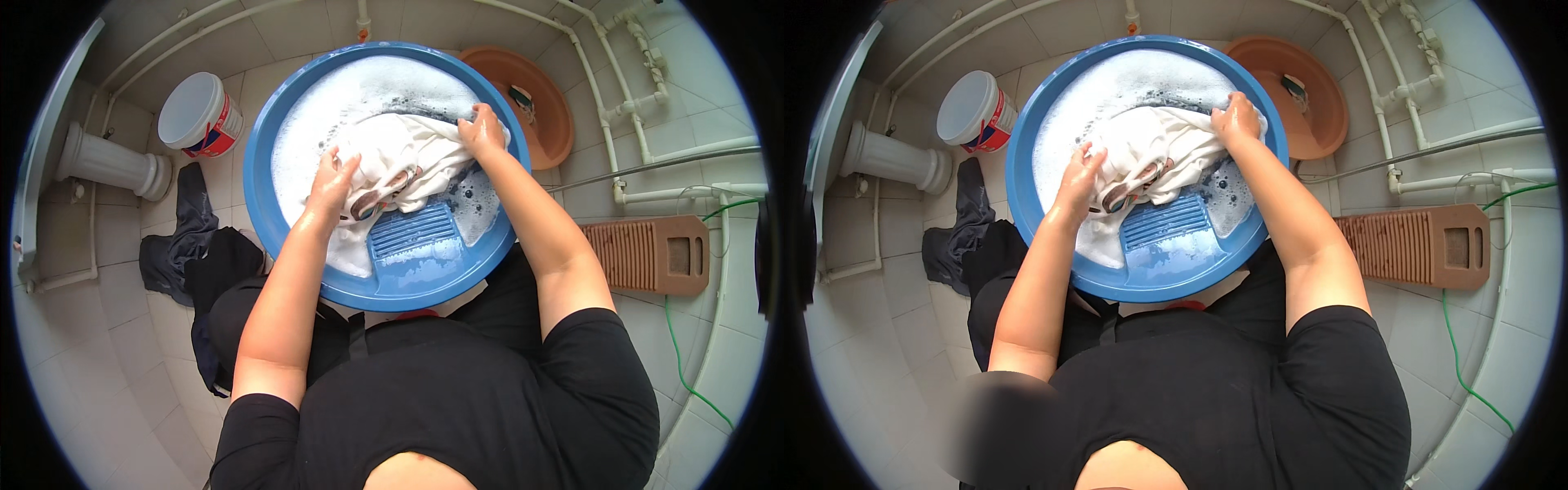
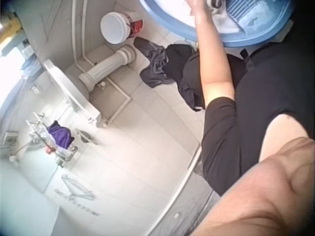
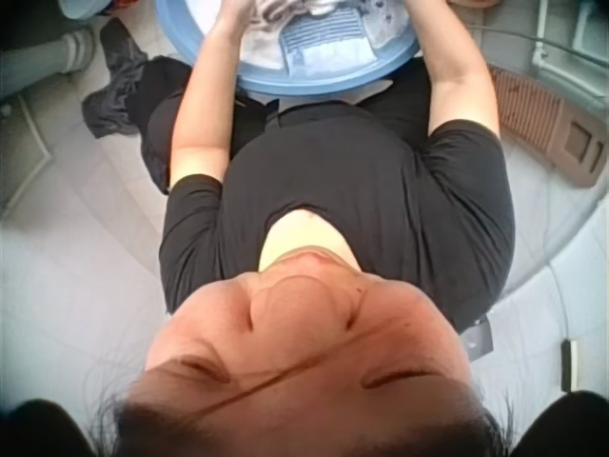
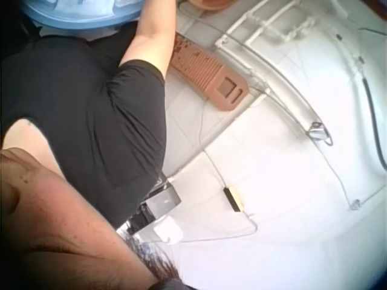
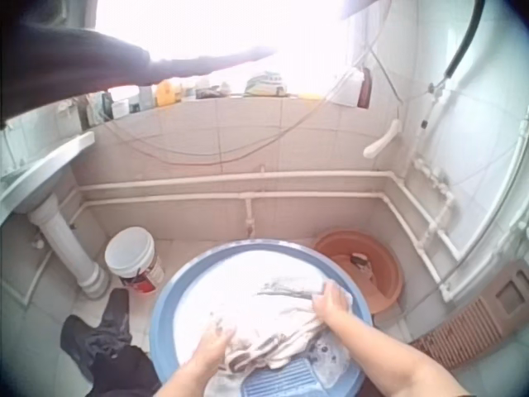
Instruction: The person washes clothes by hand in a blue basin filled with soapy water. They use a handheld shower hose to rinse the clothes and scrub them against a washboard. The person handles a dark garment and a white t-shirt, scrubbing and rinsing them in the basin.
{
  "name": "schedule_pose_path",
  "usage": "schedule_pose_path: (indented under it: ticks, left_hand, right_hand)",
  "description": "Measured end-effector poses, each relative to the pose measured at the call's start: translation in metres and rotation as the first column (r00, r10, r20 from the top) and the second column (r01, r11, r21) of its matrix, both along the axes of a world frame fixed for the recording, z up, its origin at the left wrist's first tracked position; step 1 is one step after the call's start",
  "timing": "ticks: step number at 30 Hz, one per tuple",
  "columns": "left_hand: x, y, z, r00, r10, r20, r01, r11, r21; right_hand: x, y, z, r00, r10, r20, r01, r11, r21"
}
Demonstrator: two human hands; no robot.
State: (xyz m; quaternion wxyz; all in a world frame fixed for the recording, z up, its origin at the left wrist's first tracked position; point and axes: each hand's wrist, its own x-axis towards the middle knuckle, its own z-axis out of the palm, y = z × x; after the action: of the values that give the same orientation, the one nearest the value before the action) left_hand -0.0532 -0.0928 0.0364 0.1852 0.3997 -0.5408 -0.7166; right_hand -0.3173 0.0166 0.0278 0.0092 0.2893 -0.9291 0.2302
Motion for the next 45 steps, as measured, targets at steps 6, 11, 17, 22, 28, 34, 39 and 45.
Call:
schedule_pose_path:
  ticks: [6,11,17,22,28,34,39,45]
  left_hand:
    - [0.008,-0.004,-0.022,0.952,-0.084,0.294,0.194,0.909,-0.368]
    - [0.024,-0.013,0.017,0.756,-0.198,0.624,0.561,0.686,-0.463]
    - [0.033,-0.024,0.045,0.744,-0.423,0.517,0.597,0.769,-0.230]
    - [0.052,-0.031,0.042,0.859,-0.172,-0.482,0.285,0.943,0.171]
    - [0.040,-0.023,0.033,0.835,0.170,-0.523,0.121,0.871,0.476]
    - [0.032,-0.022,-0.018,0.983,-0.132,0.125,0.128,0.991,0.037]
    - [0.019,-0.015,-0.033,0.983,0.033,-0.183,-0.092,0.941,-0.325]
    - [0.013,-0.008,-0.006,0.829,0.362,-0.426,0.020,0.742,0.670]
  right_hand:
    - [0.063,-0.025,0.013,0.631,0.776,-0.002,-0.774,0.630,-0.059]
    - [0.065,-0.028,0.032,0.665,0.578,0.473,-0.733,0.627,0.263]
    - [0.018,-0.014,0.051,0.444,0.723,0.529,-0.481,0.690,-0.540]
    - [0.022,-0.022,0.045,0.438,0.449,0.778,-0.305,0.889,-0.341]
    - [0.026,-0.044,-0.014,0.654,0.426,0.626,-0.237,0.900,-0.365]
    - [0.030,-0.032,-0.046,0.704,0.537,0.465,-0.679,0.700,0.220]
    - [0.067,-0.035,0.007,0.863,0.486,0.140,-0.506,0.833,0.225]
    - [0.180,-0.021,0.055,0.528,0.849,-0.028,-0.692,0.411,-0.593]
